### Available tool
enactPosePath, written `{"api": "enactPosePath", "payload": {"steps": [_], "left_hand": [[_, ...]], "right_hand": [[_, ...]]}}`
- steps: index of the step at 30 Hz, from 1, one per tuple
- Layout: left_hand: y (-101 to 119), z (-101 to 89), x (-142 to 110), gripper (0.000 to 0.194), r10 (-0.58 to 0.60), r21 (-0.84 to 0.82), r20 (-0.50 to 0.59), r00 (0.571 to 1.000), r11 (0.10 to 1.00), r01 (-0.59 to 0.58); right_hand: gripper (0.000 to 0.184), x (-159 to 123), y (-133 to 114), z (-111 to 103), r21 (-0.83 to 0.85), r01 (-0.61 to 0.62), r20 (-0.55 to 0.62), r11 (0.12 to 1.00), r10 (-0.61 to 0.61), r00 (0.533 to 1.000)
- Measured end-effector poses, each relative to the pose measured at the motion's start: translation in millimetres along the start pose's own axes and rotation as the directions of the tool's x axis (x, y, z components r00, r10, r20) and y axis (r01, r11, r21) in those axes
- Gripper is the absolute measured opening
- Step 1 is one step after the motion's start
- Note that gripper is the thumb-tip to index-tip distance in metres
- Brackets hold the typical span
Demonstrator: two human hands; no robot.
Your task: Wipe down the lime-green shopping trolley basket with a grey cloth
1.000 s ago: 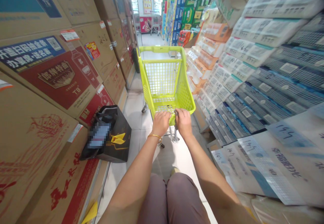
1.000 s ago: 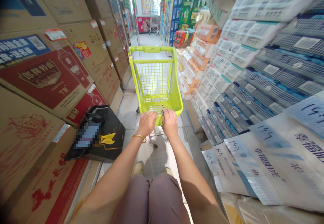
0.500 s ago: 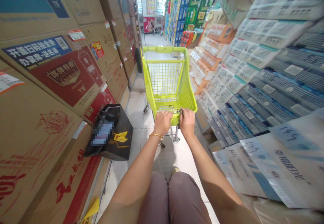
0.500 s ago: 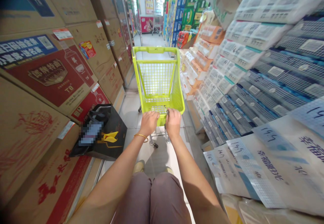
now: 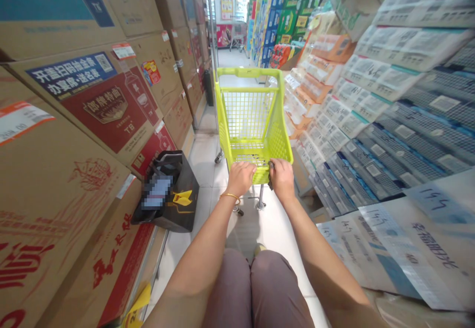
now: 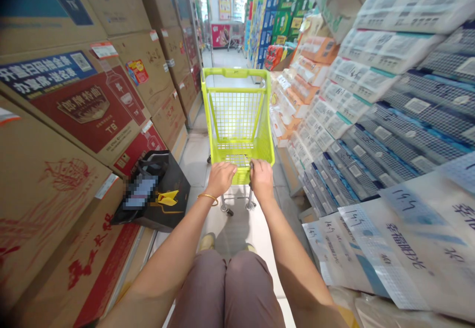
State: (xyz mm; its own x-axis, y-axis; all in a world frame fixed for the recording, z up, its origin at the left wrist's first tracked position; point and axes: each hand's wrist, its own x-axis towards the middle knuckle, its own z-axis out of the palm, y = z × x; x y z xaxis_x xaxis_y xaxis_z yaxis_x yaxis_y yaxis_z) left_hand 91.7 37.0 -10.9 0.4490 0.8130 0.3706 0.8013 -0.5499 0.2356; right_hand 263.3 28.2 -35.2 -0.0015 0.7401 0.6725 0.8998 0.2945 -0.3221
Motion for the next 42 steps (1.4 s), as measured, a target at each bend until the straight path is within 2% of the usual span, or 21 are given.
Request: {"api": "enactPosePath", "payload": {"steps": [5, 9, 13, 16, 20, 26, 30, 34, 42], "left_hand": [[-11.7, -7.0, -3.2, 0.031, 0.004, -0.004, 0.023, 1.000, 1.000, -0.004], [-15.4, -14.5, -5.0, 0.030, -0.012, 0.027, 0.033, 0.999, 1.000, 0.011], [0.4, -13.6, -4.5, 0.029, 0.002, 0.083, -0.018, 1.000, 0.997, -0.001], [19.3, -4.7, -2.6, 0.024, 0.031, 0.052, -0.021, 0.999, 0.998, -0.030], [29.1, 5.0, -2.8, 0.024, -0.102, 0.028, -0.025, 0.994, 0.994, 0.103], [15.2, 4.5, -4.1, 0.029, -0.029, 0.016, -0.004, 1.000, 0.999, 0.029], [11.2, 3.8, -0.6, 0.029, -0.020, 0.011, -0.013, 1.000, 1.000, 0.021], [9.0, 1.8, 1.4, 0.032, -0.013, -0.017, -0.004, 1.000, 1.000, 0.013], [-3.5, 1.1, -0.5, 0.030, -0.023, -0.075, -0.017, 1.000, 0.997, 0.022]], "right_hand": [[0.029, 1.5, 15.6, -6.1, -0.024, -0.018, -0.007, 1.000, 0.017, 1.000], [0.031, -0.6, 2.9, -5.7, -0.019, -0.046, -0.016, 0.999, 0.046, 0.999], [0.032, -3.4, -21.5, -3.9, -0.026, -0.107, -0.037, 0.994, 0.106, 0.994], [0.031, -6.1, -38.4, -1.0, 0.000, -0.095, -0.045, 0.995, 0.095, 0.994], [0.030, -10.6, -49.0, 3.7, 0.045, -0.037, -0.045, 0.998, 0.039, 0.998], [0.028, -9.9, -37.1, 3.1, 0.016, 0.053, 0.006, 0.998, -0.053, 0.999], [0.029, -6.7, -23.9, -3.2, -0.021, 0.049, 0.001, 0.999, -0.049, 0.999], [0.032, -5.8, -14.7, -8.4, 0.022, 0.057, 0.009, 0.998, -0.057, 0.998], [0.030, -4.7, -18.4, -9.7, 0.107, 0.060, -0.013, 0.992, -0.059, 0.998]]}}
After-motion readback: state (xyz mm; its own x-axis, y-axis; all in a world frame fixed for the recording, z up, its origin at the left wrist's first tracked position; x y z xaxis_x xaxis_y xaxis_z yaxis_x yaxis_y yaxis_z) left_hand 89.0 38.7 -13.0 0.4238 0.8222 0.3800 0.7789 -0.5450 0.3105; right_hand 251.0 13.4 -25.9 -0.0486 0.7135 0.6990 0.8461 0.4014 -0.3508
